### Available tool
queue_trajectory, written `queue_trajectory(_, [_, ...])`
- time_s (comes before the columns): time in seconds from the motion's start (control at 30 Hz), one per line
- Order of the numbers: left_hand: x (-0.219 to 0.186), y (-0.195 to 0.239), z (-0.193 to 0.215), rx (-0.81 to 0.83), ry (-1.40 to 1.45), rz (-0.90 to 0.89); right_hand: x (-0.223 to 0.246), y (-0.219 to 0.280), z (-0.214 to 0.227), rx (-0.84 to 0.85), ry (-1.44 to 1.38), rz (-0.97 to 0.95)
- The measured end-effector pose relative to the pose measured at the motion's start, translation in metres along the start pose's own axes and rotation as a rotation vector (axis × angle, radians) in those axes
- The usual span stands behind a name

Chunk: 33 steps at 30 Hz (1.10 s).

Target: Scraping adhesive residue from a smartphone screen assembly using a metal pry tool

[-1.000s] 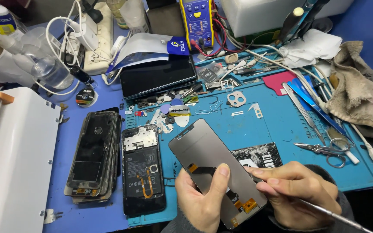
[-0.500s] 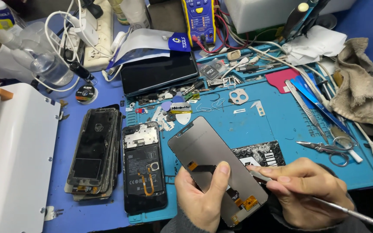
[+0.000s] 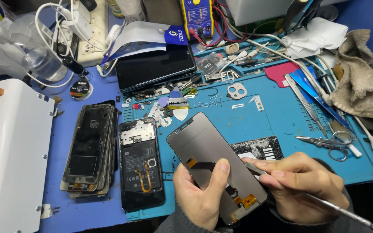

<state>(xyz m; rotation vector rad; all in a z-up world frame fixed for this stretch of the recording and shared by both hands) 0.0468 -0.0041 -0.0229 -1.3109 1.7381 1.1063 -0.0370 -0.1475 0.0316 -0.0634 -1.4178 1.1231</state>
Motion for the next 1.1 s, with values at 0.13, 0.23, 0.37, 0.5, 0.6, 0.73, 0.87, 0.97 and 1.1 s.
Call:
queue_trajectory(0.13, [-0.006, -0.002, -0.001, 0.034, -0.007, -0.04, -0.001, 0.002, -0.001, -0.033, -0.021, 0.037])
queue_trajectory(0.23, [-0.007, -0.002, -0.003, 0.066, -0.023, -0.05, 0.003, 0.0, -0.005, -0.057, -0.015, 0.031])
queue_trajectory(0.37, [-0.005, -0.003, 0.003, 0.069, -0.058, -0.036, -0.006, 0.009, 0.007, 0.073, -0.071, 0.008])
queue_trajectory(0.5, [-0.013, 0.002, -0.004, 0.11, -0.084, -0.088, -0.006, 0.003, 0.008, 0.133, 0.012, 0.051])
queue_trajectory(0.6, [-0.016, 0.003, -0.003, 0.123, -0.132, -0.112, -0.01, 0.009, 0.015, 0.248, 0.036, 0.083])
queue_trajectory(0.73, [-0.016, 0.004, -0.006, 0.156, -0.098, -0.131, -0.016, 0.008, 0.012, 0.244, -0.071, 0.039])
queue_trajectory(0.87, [-0.017, 0.004, -0.006, 0.168, -0.08, -0.123, 0.008, -0.005, 0.014, 0.293, 0.034, 0.076])
queue_trajectory(0.97, [-0.021, 0.001, -0.009, 0.201, -0.102, -0.179, 0.002, 0.0, 0.023, 0.363, -0.018, 0.019])
queue_trajectory(1.1, [-0.014, 0.004, -0.008, 0.198, -0.066, -0.111, -0.004, 0.0, 0.014, 0.234, -0.009, 0.014])
Point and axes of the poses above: each hand's wrist, its own y-axis away from the middle knuckle, its own z-axis out of the back of the hand, x = y × z, the point moved 5 cm from there along -y, towards the middle knuckle, and after that the axes turned 8 degrees about y, right-handed, at the moved point
